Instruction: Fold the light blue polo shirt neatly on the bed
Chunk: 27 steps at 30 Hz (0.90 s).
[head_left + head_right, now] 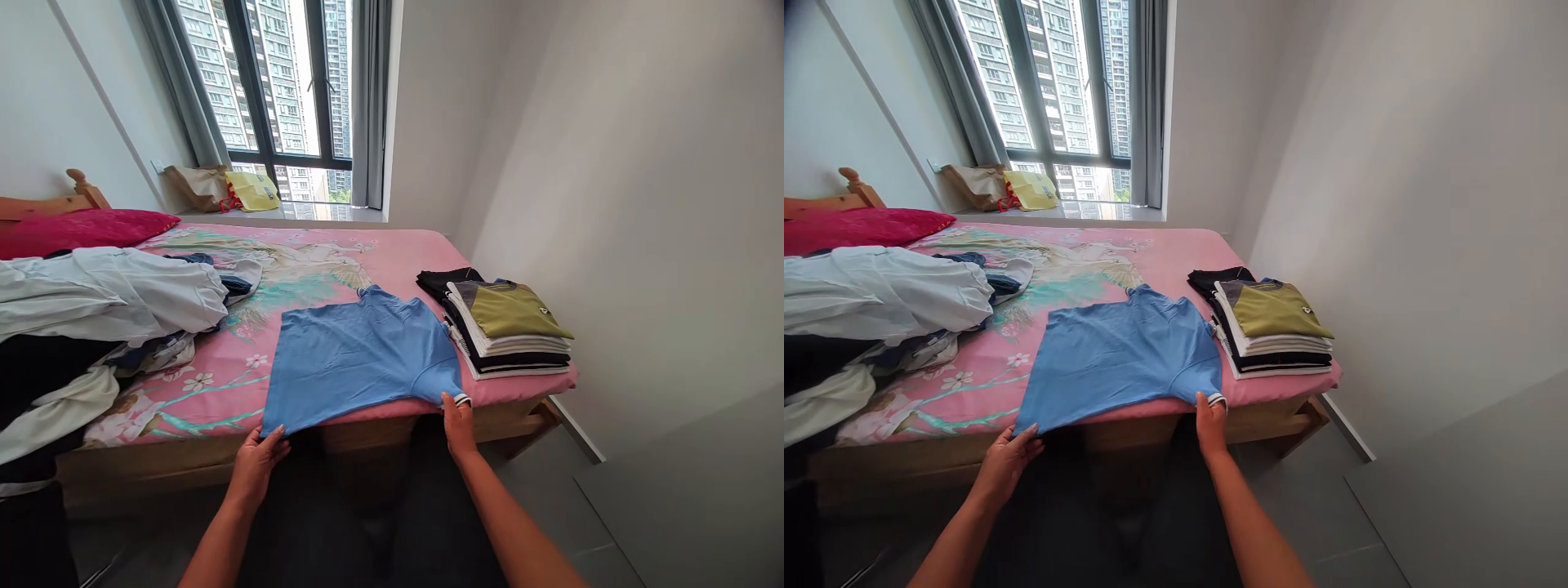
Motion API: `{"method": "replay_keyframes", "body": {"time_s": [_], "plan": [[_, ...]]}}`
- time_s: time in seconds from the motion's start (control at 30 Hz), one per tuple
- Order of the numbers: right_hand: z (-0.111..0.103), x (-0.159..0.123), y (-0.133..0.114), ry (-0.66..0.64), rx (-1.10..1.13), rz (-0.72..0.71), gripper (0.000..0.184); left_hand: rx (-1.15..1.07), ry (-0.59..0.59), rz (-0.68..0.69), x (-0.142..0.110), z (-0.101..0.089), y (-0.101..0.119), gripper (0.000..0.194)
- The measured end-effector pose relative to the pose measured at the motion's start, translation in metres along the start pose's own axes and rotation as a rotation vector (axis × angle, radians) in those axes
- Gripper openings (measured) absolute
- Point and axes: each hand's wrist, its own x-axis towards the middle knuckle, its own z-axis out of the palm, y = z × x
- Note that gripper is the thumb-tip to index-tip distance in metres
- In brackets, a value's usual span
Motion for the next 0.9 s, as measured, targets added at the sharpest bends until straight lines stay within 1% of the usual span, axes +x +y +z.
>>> {"method": "replay_keyframes", "body": {"time_s": [0.07, 0.1, 0.17, 0.23, 0.37, 0.47, 0.53, 0.6, 0.67, 0.73, 0.8, 0.83, 0.9], "plan": [[0.001, 0.002, 0.001, 0.067, 0.029, 0.008, 0.028, -0.009, -0.007, 0.009, 0.002, -0.002, 0.002, 0.021], [0.002, 0.001, 0.002, 0.068, 0.056, 0.041, 0.028, -0.010, -0.013, 0.016, 0.003, -0.003, 0.002, 0.021], [0.003, -0.005, 0.004, 0.021, 0.140, 0.123, 0.027, -0.008, -0.020, 0.030, 0.004, -0.008, 0.003, 0.023], [0.002, -0.017, 0.008, -0.037, 0.219, 0.188, 0.026, -0.004, -0.012, 0.026, 0.003, -0.014, 0.003, 0.024], [-0.014, -0.047, 0.018, -0.082, 0.242, 0.266, 0.024, 0.006, 0.037, -0.026, 0.000, -0.029, -0.001, 0.022], [-0.026, -0.059, 0.016, -0.095, 0.319, 0.326, 0.025, -0.002, 0.029, -0.105, 0.001, -0.038, -0.004, 0.019], [-0.028, -0.056, 0.008, -0.099, 0.443, 0.385, 0.030, -0.027, 0.003, -0.166, 0.004, -0.039, -0.006, 0.019], [-0.026, -0.048, -0.001, -0.087, 0.577, 0.486, 0.033, -0.059, -0.030, -0.210, 0.007, -0.037, -0.006, 0.020], [-0.022, -0.038, -0.007, -0.034, 0.664, 0.613, 0.028, -0.073, -0.050, -0.242, 0.011, -0.033, -0.005, 0.019], [-0.018, -0.031, -0.007, 0.039, 0.717, 0.714, 0.020, -0.063, -0.045, -0.269, 0.013, -0.029, -0.004, 0.018], [-0.015, -0.028, -0.002, 0.072, 0.768, 0.767, 0.012, -0.047, -0.051, -0.285, 0.013, -0.026, -0.002, 0.018], [-0.014, -0.027, 0.000, 0.066, 0.794, 0.777, 0.011, -0.044, -0.064, -0.290, 0.012, -0.026, -0.001, 0.019], [-0.016, -0.028, 0.002, 0.020, 0.820, 0.751, 0.014, -0.047, -0.067, -0.284, 0.010, -0.028, 0.001, 0.020]]}}
